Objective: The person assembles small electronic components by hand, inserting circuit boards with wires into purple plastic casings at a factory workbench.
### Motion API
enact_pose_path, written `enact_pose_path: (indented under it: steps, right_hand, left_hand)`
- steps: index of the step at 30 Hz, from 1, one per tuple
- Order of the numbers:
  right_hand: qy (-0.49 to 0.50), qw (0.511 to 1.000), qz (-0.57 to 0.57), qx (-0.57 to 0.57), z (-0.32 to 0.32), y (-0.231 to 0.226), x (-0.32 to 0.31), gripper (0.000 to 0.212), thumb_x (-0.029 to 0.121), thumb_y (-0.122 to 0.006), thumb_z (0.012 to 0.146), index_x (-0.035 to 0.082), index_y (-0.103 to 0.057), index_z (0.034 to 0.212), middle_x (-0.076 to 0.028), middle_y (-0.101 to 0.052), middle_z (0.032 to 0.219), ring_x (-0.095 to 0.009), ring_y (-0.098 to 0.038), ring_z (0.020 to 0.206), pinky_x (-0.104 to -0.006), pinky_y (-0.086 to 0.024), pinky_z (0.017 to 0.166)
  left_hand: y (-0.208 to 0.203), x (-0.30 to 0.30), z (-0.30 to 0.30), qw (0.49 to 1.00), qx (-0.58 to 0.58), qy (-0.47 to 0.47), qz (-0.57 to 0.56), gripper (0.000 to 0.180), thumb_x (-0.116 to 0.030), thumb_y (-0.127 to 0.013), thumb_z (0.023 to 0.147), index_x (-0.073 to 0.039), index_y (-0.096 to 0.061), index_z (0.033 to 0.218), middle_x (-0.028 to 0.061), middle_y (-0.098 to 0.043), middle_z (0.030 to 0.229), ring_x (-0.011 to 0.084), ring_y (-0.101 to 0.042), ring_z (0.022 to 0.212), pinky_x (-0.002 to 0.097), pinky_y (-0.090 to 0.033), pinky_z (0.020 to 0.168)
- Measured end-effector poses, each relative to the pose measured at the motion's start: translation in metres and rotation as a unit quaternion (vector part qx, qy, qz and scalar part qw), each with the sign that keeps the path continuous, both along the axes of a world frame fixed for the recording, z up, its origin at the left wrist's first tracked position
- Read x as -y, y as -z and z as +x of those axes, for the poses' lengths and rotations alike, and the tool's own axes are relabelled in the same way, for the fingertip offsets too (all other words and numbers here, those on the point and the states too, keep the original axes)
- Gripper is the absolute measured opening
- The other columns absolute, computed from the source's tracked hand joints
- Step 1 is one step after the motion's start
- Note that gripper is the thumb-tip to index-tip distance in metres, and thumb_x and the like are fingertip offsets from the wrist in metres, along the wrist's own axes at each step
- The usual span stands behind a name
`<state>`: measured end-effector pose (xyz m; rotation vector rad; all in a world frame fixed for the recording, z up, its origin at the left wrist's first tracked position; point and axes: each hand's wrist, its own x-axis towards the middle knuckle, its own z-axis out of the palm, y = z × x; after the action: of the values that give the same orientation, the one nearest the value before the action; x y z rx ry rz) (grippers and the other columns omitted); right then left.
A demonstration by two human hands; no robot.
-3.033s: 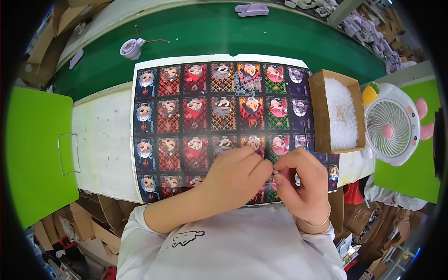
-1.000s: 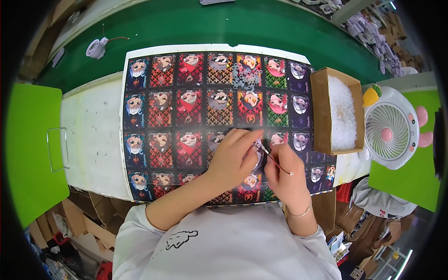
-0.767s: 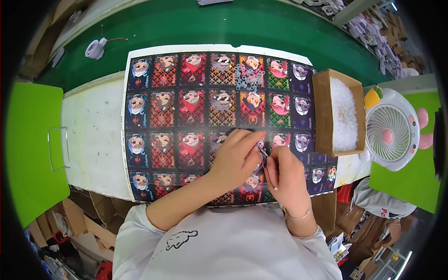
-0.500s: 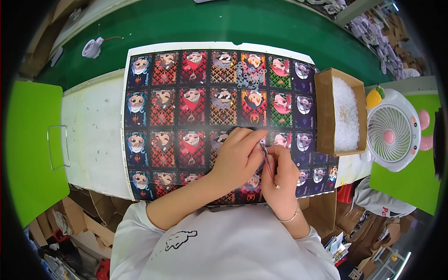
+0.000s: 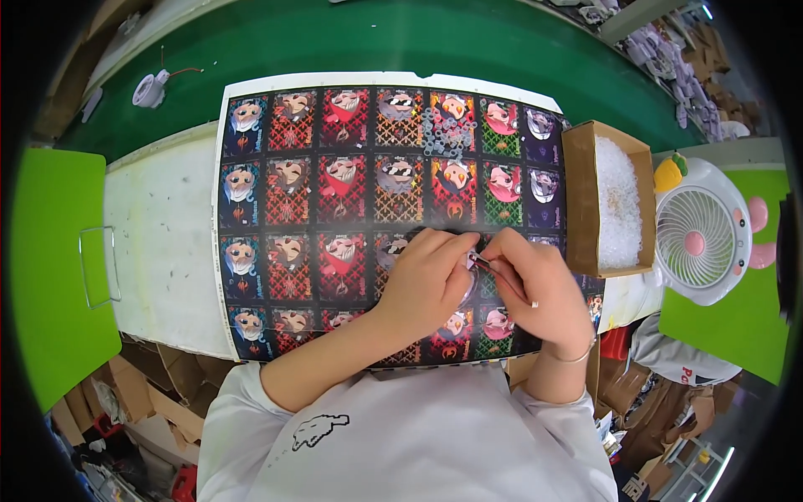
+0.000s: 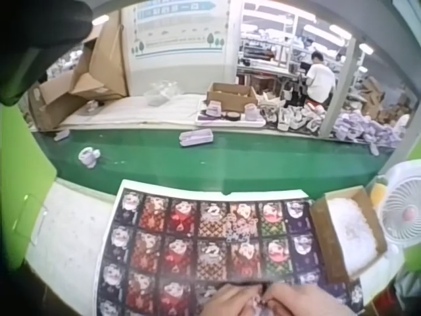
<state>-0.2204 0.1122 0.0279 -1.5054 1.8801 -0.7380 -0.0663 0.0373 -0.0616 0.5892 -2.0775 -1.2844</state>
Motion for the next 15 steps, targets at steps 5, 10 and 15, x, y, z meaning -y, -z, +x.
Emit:
enact_pose_path:
  steps: [5, 10, 15]
  right_hand:
    - [-0.067, 0.997, 0.048, -0.003, -0.026, 0.002, 0.005, 0.011, -0.005, -0.056, 0.080, 0.001, -0.056, 0.089, -0.020, -0.061, 0.070, -0.041, -0.062, 0.074, -0.0468, -0.047, 0.062]
    - [0.134, 0.966, -0.004, -0.220, -0.020, 0.048, -0.022, 0.016, -0.003, -0.060, 0.080, 0.001, -0.057, 0.095, -0.018, -0.057, 0.094, -0.039, -0.056, 0.087, -0.0448, -0.046, 0.075]
    - [0.127, 0.982, -0.133, -0.034, 0.022, 0.050, -0.037, 0.035, -0.001, -0.068, 0.073, 0.001, -0.059, 0.107, -0.017, -0.055, 0.104, -0.031, -0.053, 0.095, -0.0394, -0.045, 0.082]
  left_hand:
    - [-0.004, 0.002, 0.002, 1.000, 0.003, 0.005, 0.019, 0.027, 0.003, -0.051, 0.087, 0.003, -0.063, 0.111, 0.0165, -0.064, 0.095, 0.0325, -0.060, 0.084, 0.0406, -0.048, 0.075]
    - [-0.005, 0.003, 0.002, 0.999, 0.008, 0.028, 0.029, 0.028, 0.002, -0.049, 0.089, 0.002, -0.061, 0.115, 0.0158, -0.062, 0.096, 0.0324, -0.058, 0.088, 0.0406, -0.047, 0.078]
    - [-0.009, 0.006, 0.008, 0.999, 0.015, 0.048, 0.017, 0.031, -0.002, -0.051, 0.089, 0.001, -0.058, 0.119, 0.0164, -0.058, 0.104, 0.0342, -0.051, 0.098, 0.0426, -0.042, 0.089]
